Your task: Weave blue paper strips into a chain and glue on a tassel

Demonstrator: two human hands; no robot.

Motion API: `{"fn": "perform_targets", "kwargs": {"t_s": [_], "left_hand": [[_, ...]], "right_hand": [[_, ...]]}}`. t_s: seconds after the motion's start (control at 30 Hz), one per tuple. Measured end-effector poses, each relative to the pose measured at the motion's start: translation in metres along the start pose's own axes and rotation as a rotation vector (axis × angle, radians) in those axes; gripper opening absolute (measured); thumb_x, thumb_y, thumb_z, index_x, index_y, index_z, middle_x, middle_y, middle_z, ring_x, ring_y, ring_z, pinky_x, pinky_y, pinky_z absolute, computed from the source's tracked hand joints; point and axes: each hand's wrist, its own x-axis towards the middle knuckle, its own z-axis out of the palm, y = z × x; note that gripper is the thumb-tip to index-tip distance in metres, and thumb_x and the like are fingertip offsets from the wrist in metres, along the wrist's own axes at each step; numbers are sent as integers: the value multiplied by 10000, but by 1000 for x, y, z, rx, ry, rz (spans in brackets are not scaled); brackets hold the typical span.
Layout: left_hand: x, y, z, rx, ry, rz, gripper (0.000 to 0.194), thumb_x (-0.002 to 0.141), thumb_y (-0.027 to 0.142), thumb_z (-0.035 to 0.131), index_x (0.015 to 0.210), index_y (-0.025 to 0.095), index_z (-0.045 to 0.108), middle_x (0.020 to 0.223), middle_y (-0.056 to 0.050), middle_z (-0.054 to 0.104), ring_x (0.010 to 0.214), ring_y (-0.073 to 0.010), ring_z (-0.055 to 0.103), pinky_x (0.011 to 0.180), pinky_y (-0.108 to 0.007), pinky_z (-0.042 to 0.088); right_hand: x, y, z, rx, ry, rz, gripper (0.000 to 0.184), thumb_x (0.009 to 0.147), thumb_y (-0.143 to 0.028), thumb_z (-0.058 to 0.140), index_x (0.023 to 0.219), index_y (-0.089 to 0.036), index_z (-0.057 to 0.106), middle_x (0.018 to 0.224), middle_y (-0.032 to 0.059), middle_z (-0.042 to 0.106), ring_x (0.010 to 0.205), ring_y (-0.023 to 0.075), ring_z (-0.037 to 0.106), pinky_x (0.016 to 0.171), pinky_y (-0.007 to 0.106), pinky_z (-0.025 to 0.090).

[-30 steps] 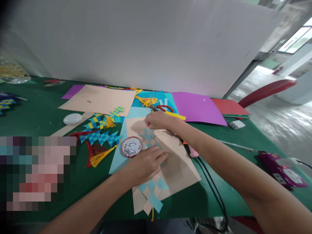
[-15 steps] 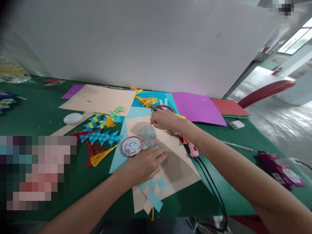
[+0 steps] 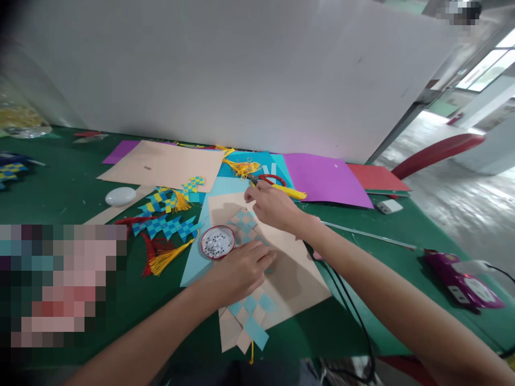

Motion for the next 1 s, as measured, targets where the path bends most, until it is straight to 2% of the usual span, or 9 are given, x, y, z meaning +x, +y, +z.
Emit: {"fn": "perform_targets", "kwargs": {"t_s": [0.07,0.2,0.5,0.77,1.0], "left_hand": [[0,0,0,-2,5,-2,286,846,144,487,1128,104,513,1011,-106,570,978,-247,513,837,-360,455],[-1,0,0,-1,11,7,305,838,125,484,1142,101,503,1021,-109,570,986,-244,514,847,-358,453],[-1,0,1,7,23,2,321,837,109,471,1155,90,505,1017,-100,573,977,-238,520,802,-351,463],[-2,1,2,5,12,-2,327,845,128,469,1167,87,506,1008,-99,571,962,-245,519,810,-365,466],[-1,0,1,4,27,7,328,836,123,481,1160,83,506,1023,-109,575,980,-246,516,824,-364,466]], "right_hand": [[-2,-2,8,-38,-57,0,313,764,-60,404,1005,-168,571,990,95,557,845,185,542,694,281,373],[-1,-4,7,-63,-95,6,303,767,-71,398,987,-172,580,937,84,541,828,183,529,682,271,346],[0,-1,16,-83,-107,-49,283,767,-71,414,974,-180,572,891,64,536,813,175,508,680,256,330],[0,-1,12,-56,-78,0,295,759,-58,403,966,-186,570,942,71,551,854,178,520,686,259,338],[-1,-1,17,-88,-97,-27,276,762,-68,414,957,-182,573,879,54,545,808,164,504,659,253,313]]}}
